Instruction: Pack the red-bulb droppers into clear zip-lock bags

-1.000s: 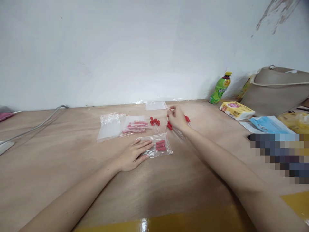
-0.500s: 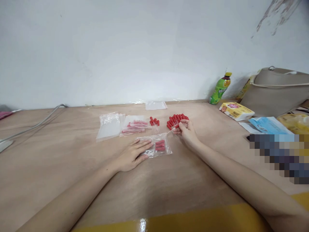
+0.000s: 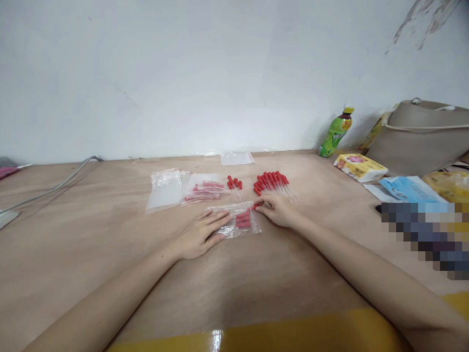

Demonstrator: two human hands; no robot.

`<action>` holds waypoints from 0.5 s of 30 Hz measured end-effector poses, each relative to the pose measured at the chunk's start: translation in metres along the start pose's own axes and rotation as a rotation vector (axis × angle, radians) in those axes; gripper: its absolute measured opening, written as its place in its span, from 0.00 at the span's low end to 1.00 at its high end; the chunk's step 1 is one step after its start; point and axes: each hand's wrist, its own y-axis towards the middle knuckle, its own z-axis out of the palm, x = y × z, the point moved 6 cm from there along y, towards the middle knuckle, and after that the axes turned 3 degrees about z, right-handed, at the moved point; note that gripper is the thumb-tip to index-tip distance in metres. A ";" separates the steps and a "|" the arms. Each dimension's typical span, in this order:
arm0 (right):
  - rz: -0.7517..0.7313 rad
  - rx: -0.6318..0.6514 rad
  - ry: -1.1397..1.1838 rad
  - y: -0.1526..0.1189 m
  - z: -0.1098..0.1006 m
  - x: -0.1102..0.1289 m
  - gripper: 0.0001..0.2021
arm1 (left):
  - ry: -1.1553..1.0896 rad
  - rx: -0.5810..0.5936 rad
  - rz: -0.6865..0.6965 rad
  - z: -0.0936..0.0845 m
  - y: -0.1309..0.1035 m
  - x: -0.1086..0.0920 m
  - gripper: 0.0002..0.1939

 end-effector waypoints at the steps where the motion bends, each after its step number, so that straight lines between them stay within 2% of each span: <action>1: 0.000 -0.004 -0.010 0.001 0.002 0.002 0.06 | -0.002 0.000 0.004 0.000 0.000 0.000 0.24; 7: 0.041 -0.094 0.102 0.003 0.007 0.001 0.06 | -0.027 -0.005 0.013 0.000 0.000 -0.001 0.25; 12: 0.047 0.021 0.271 0.004 0.013 -0.002 0.08 | -0.021 -0.003 0.007 0.000 0.000 0.000 0.25; 15: 0.082 -0.045 0.209 0.004 0.012 -0.001 0.07 | -0.017 -0.007 0.011 0.000 0.000 0.000 0.25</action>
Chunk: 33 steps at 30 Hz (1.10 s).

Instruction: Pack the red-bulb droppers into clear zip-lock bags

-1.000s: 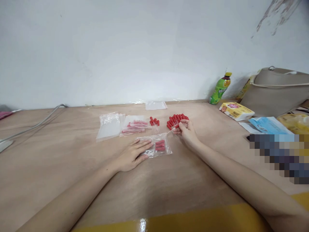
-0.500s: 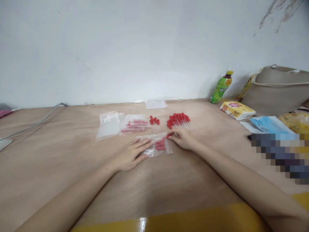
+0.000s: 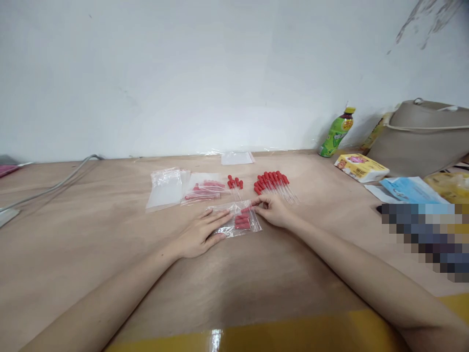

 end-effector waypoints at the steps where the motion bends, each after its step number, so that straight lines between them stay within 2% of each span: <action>1: -0.002 -0.006 -0.023 0.000 0.001 0.001 0.07 | 0.001 -0.002 0.001 0.000 0.000 0.000 0.25; 4: -0.013 0.054 0.001 -0.001 0.009 0.002 0.06 | 0.006 0.006 0.003 0.000 -0.001 0.000 0.25; 8: 0.029 0.019 0.154 -0.001 0.011 -0.004 0.05 | 0.007 0.022 -0.010 0.002 -0.001 0.001 0.26; 11: 0.035 0.085 0.280 -0.001 0.015 -0.002 0.05 | 0.001 0.020 -0.017 0.002 0.000 0.002 0.27; 13: 0.036 0.084 0.296 0.001 0.010 0.001 0.05 | 0.000 0.023 -0.018 0.003 -0.001 0.002 0.27; 15: 0.041 -0.003 0.148 0.003 -0.004 0.002 0.05 | -0.002 0.026 -0.015 0.003 -0.001 0.003 0.26; 18: 0.073 -0.166 -0.254 0.007 -0.030 0.002 0.03 | -0.009 0.027 -0.010 0.003 -0.001 0.003 0.26; 20: 0.116 -0.197 -0.447 0.010 -0.038 0.000 0.04 | -0.004 0.025 -0.018 0.003 -0.001 0.004 0.25; 22: 0.150 -0.178 -0.551 0.012 -0.038 0.000 0.07 | 0.003 0.018 -0.039 0.003 -0.001 0.005 0.26; 28: 0.292 -0.047 -0.657 0.016 -0.020 0.005 0.10 | -0.006 0.017 -0.076 0.004 -0.002 0.007 0.27; 30: 0.323 -0.053 -0.645 0.017 -0.021 0.006 0.09 | -0.016 0.004 -0.059 0.003 -0.002 0.006 0.26; 33: 0.247 -0.135 -0.486 0.018 -0.027 0.005 0.08 | -0.029 0.003 -0.052 0.001 -0.002 0.003 0.25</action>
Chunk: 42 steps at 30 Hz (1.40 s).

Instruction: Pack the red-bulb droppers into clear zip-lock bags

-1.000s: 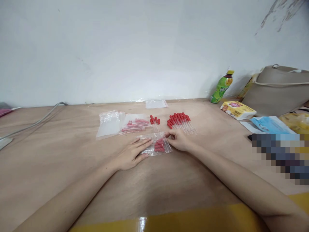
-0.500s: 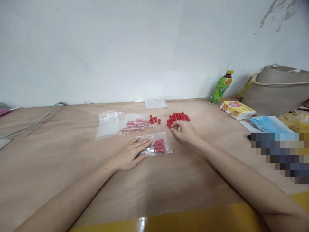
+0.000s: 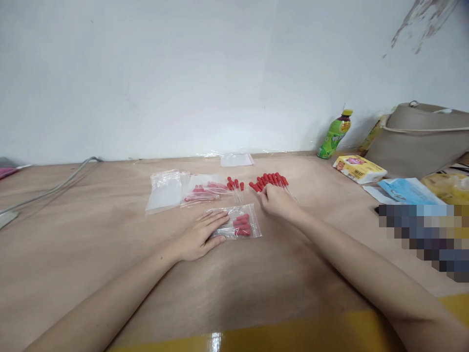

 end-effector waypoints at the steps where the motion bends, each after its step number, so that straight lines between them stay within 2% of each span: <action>1: -0.031 -0.025 0.112 0.000 -0.002 -0.002 0.07 | -0.002 0.005 0.000 0.000 0.000 0.000 0.25; 3: -0.086 -0.052 0.394 0.000 -0.003 -0.008 0.06 | -0.001 0.017 0.004 0.000 0.001 -0.001 0.25; 5: -0.083 -0.060 0.684 -0.003 -0.002 -0.016 0.12 | 0.005 0.030 0.012 0.001 0.001 -0.001 0.25; 8: 0.034 -0.071 0.978 -0.010 0.006 -0.028 0.30 | 0.016 0.043 0.019 0.002 0.001 -0.001 0.26; 11: 0.161 -0.110 1.098 -0.017 0.015 -0.034 0.37 | 0.016 0.043 0.015 0.003 0.000 0.000 0.27; 14: 0.213 -0.141 1.155 -0.020 0.023 -0.033 0.35 | 0.019 0.041 0.009 0.002 0.000 -0.001 0.28; 17: 0.240 -0.136 1.243 -0.021 0.031 -0.027 0.28 | 0.030 0.045 0.006 0.001 0.000 -0.001 0.29; 21: 0.300 -0.048 1.358 -0.025 0.039 -0.016 0.16 | 0.042 0.048 -0.001 0.001 0.000 -0.001 0.29; 25: 0.327 0.084 1.354 -0.032 0.040 -0.011 0.14 | 0.046 0.038 -0.004 0.002 -0.001 0.000 0.30; 29: 0.251 0.309 1.148 -0.035 0.041 -0.007 0.13 | 0.035 0.021 0.011 0.001 -0.001 0.000 0.30; 31: 0.214 0.356 1.044 -0.035 0.042 -0.007 0.13 | 0.033 0.024 0.014 0.001 -0.001 0.000 0.30; 37: 0.154 0.239 0.838 -0.031 0.044 -0.008 0.16 | 0.041 0.024 0.027 0.003 0.000 0.000 0.30; 40: 0.142 0.211 0.843 -0.029 0.046 -0.006 0.17 | 0.049 0.026 0.026 0.003 0.000 0.001 0.30; 42: 0.092 0.243 0.888 -0.029 0.047 0.000 0.16 | 0.054 0.026 0.027 0.004 -0.001 0.001 0.30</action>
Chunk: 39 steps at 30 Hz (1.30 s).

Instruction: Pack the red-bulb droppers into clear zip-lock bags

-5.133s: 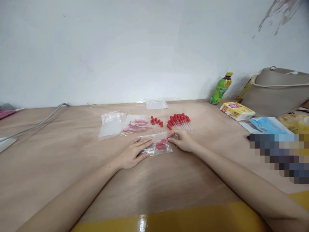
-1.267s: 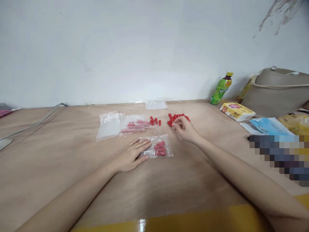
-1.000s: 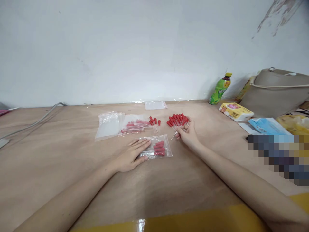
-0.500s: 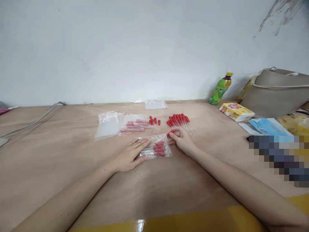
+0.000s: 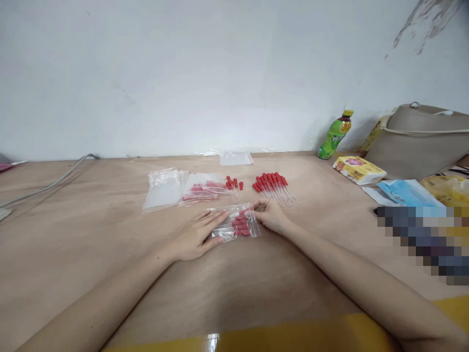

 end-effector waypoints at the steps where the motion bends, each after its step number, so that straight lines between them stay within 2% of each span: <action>1: -0.006 0.048 0.027 0.000 0.003 0.001 0.16 | 0.002 0.001 -0.001 0.000 0.000 0.000 0.30; 3: 0.022 0.149 0.071 0.000 0.010 0.000 0.15 | 0.003 0.003 -0.004 0.000 0.000 0.000 0.30; 5: 0.059 0.169 0.073 0.001 0.013 -0.005 0.15 | -0.003 0.002 -0.002 -0.001 0.001 -0.001 0.30; 9: -0.021 -0.033 -0.070 0.003 0.004 -0.004 0.14 | -0.017 -0.003 0.011 -0.002 0.001 -0.002 0.30; 11: -0.051 -0.038 -0.120 0.002 0.002 0.000 0.13 | -0.016 0.000 0.005 -0.002 0.000 -0.002 0.30; 15: 0.038 0.269 -0.016 -0.002 0.009 0.003 0.16 | -0.007 0.015 -0.011 0.000 -0.001 -0.001 0.30; 16: 0.056 0.303 0.004 -0.003 0.008 0.003 0.17 | -0.009 0.016 -0.007 0.000 -0.001 -0.001 0.30; 18: 0.052 0.260 -0.002 0.000 0.004 0.000 0.17 | -0.016 0.013 0.008 -0.001 0.000 -0.002 0.30; 21: 0.016 0.112 -0.041 0.005 0.000 -0.006 0.14 | -0.022 0.006 0.012 -0.003 0.001 -0.003 0.29; 25: 0.067 0.073 0.024 0.005 0.001 -0.006 0.14 | -0.026 0.013 0.013 -0.003 0.001 -0.004 0.29; 28: 0.214 0.094 0.086 -0.002 -0.001 -0.002 0.12 | -0.027 0.016 0.015 -0.002 0.001 -0.003 0.29; 30: 0.267 0.159 0.073 -0.008 0.000 0.004 0.09 | -0.030 0.011 0.020 -0.001 0.001 -0.003 0.29; 33: 0.273 0.256 0.066 -0.015 0.006 0.012 0.18 | -0.032 0.007 0.021 -0.001 0.000 -0.002 0.28; 35: 0.277 0.261 0.063 -0.017 0.009 0.012 0.22 | -0.034 0.003 0.020 -0.001 0.000 -0.002 0.28; 39: 0.190 0.271 0.000 -0.020 0.016 0.013 0.15 | -0.056 -0.015 0.030 -0.004 0.001 -0.005 0.28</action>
